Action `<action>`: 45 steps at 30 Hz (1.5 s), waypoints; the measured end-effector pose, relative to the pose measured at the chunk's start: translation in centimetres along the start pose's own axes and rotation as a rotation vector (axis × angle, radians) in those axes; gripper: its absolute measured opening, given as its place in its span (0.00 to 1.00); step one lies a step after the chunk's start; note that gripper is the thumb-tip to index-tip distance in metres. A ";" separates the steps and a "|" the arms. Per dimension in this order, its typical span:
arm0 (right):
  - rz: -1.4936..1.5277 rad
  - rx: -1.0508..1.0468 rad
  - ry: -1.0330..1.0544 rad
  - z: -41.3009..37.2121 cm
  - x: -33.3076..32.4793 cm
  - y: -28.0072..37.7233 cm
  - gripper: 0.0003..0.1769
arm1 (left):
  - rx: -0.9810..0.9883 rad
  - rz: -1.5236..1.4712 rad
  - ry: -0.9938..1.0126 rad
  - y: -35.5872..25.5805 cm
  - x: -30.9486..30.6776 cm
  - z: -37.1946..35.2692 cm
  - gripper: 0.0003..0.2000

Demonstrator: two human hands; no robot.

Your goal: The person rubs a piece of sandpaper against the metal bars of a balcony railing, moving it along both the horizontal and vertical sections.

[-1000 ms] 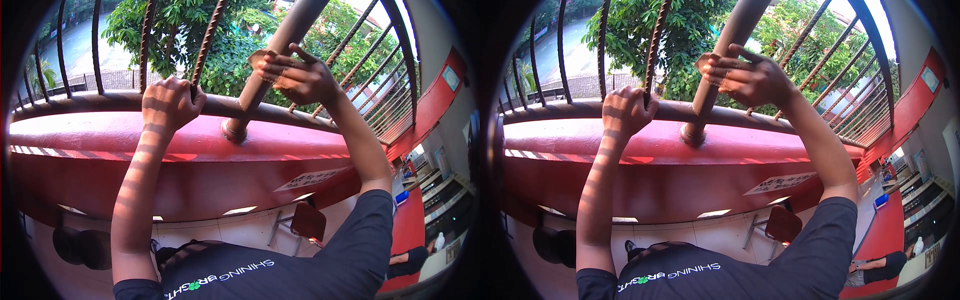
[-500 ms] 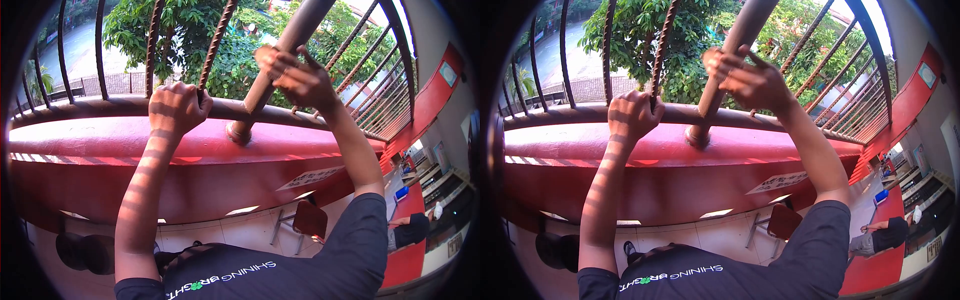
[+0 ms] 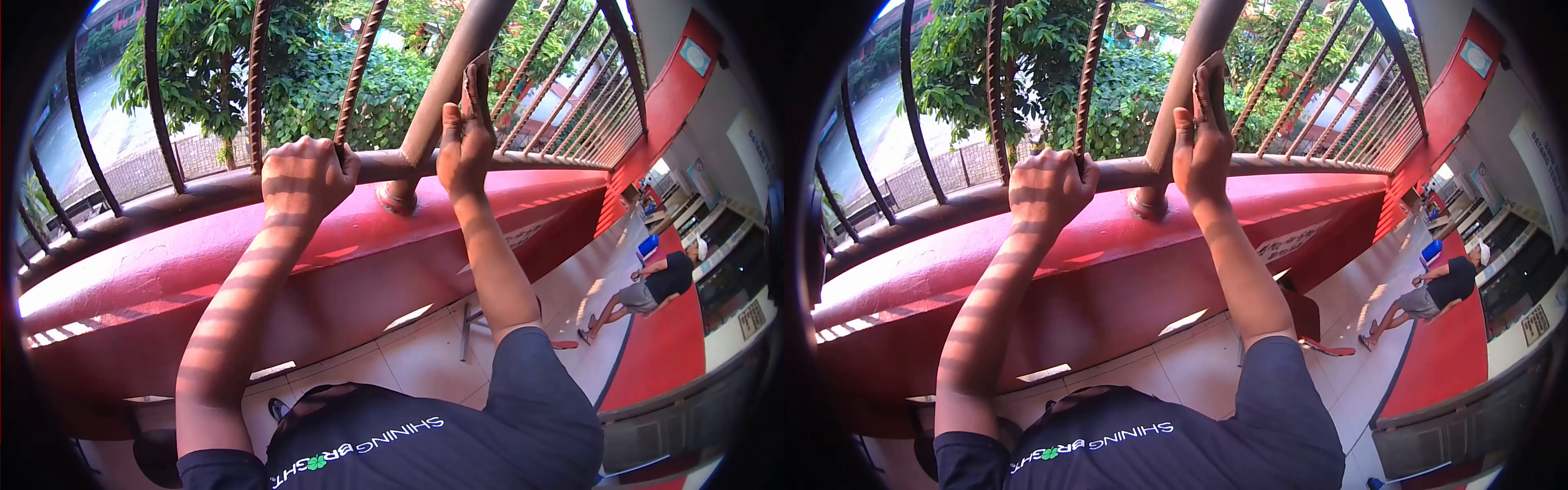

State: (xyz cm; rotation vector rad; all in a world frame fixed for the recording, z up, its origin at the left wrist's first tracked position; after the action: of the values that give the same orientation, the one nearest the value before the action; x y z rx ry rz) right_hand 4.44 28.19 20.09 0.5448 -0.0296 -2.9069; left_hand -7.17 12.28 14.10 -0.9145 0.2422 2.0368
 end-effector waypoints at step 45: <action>-0.320 0.282 -0.324 7.0 -0.2 2.9 0.25 | 0.174 -0.171 0.292 0.9 1.5 0.2 0.21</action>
State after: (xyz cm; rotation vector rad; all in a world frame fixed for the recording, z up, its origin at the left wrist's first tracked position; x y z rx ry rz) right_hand 2.59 25.25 26.80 0.1149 -0.4398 -3.2977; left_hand -8.55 12.78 13.05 -1.0817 0.4761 1.6944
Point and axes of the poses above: each hand's wrist, its own z-axis towards the middle knuckle, its own x-axis out of the palm, y = z × x, the point moved 6 cm from there along z, towards the middle knuckle, and after that the axes turned 8 degrees about y, right-handed, at the moved point
